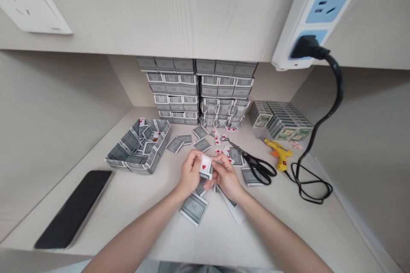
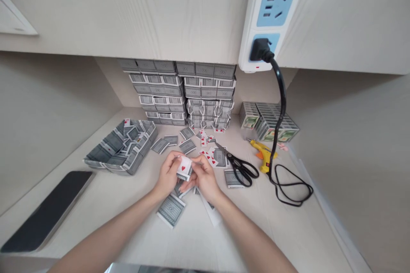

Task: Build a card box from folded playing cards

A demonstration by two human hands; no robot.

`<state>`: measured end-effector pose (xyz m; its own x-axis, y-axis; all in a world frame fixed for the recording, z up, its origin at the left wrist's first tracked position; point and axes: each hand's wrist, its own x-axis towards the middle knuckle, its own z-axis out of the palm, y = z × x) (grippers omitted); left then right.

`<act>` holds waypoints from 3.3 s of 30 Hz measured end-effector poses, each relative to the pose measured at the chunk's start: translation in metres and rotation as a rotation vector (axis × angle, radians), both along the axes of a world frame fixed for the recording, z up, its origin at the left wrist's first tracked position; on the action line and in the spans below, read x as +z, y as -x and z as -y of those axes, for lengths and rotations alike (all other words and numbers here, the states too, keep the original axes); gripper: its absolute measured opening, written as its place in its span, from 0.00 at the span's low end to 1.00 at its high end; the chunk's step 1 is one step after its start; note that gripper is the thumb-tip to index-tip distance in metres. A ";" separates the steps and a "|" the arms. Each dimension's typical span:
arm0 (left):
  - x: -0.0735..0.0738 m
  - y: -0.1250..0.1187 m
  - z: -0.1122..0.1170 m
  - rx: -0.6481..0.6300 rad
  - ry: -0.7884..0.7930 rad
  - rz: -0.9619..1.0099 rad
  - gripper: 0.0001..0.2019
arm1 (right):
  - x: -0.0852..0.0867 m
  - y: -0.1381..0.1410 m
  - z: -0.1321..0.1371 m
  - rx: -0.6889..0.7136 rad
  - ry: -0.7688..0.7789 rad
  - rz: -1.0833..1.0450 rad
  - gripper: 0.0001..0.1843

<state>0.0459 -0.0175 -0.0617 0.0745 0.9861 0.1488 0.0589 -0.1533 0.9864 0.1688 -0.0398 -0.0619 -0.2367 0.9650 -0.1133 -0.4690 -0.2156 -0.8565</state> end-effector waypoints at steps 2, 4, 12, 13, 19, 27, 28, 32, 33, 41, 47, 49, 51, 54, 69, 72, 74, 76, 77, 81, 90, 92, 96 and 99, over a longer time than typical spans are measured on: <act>0.000 0.000 0.000 0.007 -0.027 -0.018 0.07 | -0.001 0.000 0.000 -0.008 0.016 -0.004 0.13; 0.000 0.000 0.000 0.014 -0.038 -0.027 0.06 | -0.001 0.000 0.000 -0.008 0.033 -0.014 0.14; 0.003 0.001 0.002 -0.020 0.030 0.027 0.06 | 0.001 -0.006 -0.006 0.243 0.186 -0.201 0.18; 0.003 0.000 0.003 -0.052 0.062 0.039 0.07 | 0.000 -0.007 -0.008 0.307 0.229 -0.197 0.22; 0.004 0.000 0.007 -0.101 0.024 0.005 0.07 | -0.002 -0.014 -0.011 0.462 0.264 -0.154 0.23; -0.003 0.003 0.003 -0.119 -0.002 -0.010 0.06 | 0.006 -0.010 -0.006 0.318 0.128 -0.027 0.20; -0.004 0.003 0.004 -0.135 0.011 0.005 0.06 | 0.006 -0.009 -0.005 0.296 0.119 -0.011 0.20; -0.002 0.003 0.005 -0.165 0.031 0.053 0.09 | 0.003 -0.008 -0.006 0.219 0.054 0.027 0.19; 0.000 0.004 0.005 -0.157 0.024 0.047 0.10 | 0.003 -0.008 -0.006 0.207 0.037 0.035 0.19; 0.017 0.010 0.003 -0.153 -0.232 -0.128 0.10 | 0.006 -0.008 -0.003 0.214 -0.013 0.103 0.21; 0.010 0.001 0.003 -0.195 0.097 0.009 0.17 | 0.006 -0.008 -0.001 0.130 -0.089 0.266 0.22; 0.007 -0.001 0.002 -0.211 0.182 0.068 0.19 | 0.003 -0.007 0.000 0.091 -0.129 0.315 0.21; 0.007 -0.003 0.002 -0.213 0.229 0.113 0.20 | 0.001 -0.006 0.001 0.071 -0.165 0.347 0.21; 0.008 -0.005 0.002 -0.195 0.257 0.153 0.20 | -0.002 -0.004 0.002 0.067 -0.206 0.375 0.21; 0.014 -0.001 0.004 -0.130 0.197 0.090 0.18 | 0.004 -0.002 0.004 0.090 -0.136 0.236 0.20; 0.015 0.000 0.003 -0.119 0.124 0.014 0.17 | 0.005 -0.003 0.003 0.132 -0.090 0.166 0.21; 0.012 0.001 0.003 -0.118 0.078 -0.046 0.17 | 0.006 -0.005 0.001 0.166 -0.072 0.145 0.22; 0.008 0.001 0.003 -0.111 0.042 -0.111 0.17 | 0.005 -0.007 0.000 0.188 -0.067 0.157 0.21; 0.005 0.001 0.002 -0.106 0.029 -0.140 0.18 | 0.004 -0.007 -0.001 0.192 -0.067 0.175 0.21; -0.007 -0.002 0.001 -0.069 0.004 -0.212 0.19 | -0.001 -0.008 -0.003 0.135 -0.055 0.267 0.21; -0.018 -0.010 -0.005 0.021 -0.066 -0.367 0.21 | -0.012 -0.001 -0.006 -0.051 -0.048 0.363 0.19; -0.019 -0.010 -0.007 0.009 -0.043 -0.374 0.21 | -0.015 -0.001 -0.009 -0.083 -0.030 0.383 0.20; -0.019 -0.010 -0.013 0.010 0.033 -0.313 0.21 | -0.014 -0.007 -0.015 0.002 0.002 0.361 0.19; -0.017 -0.013 -0.019 0.024 0.121 -0.252 0.20 | -0.011 -0.015 -0.021 0.136 0.000 0.304 0.17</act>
<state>0.0590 0.0020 -0.0788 0.0703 0.9975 0.0099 0.3068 -0.0310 0.9513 0.1839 -0.0193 -0.0725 -0.3185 0.9270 -0.1982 -0.1594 -0.2585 -0.9528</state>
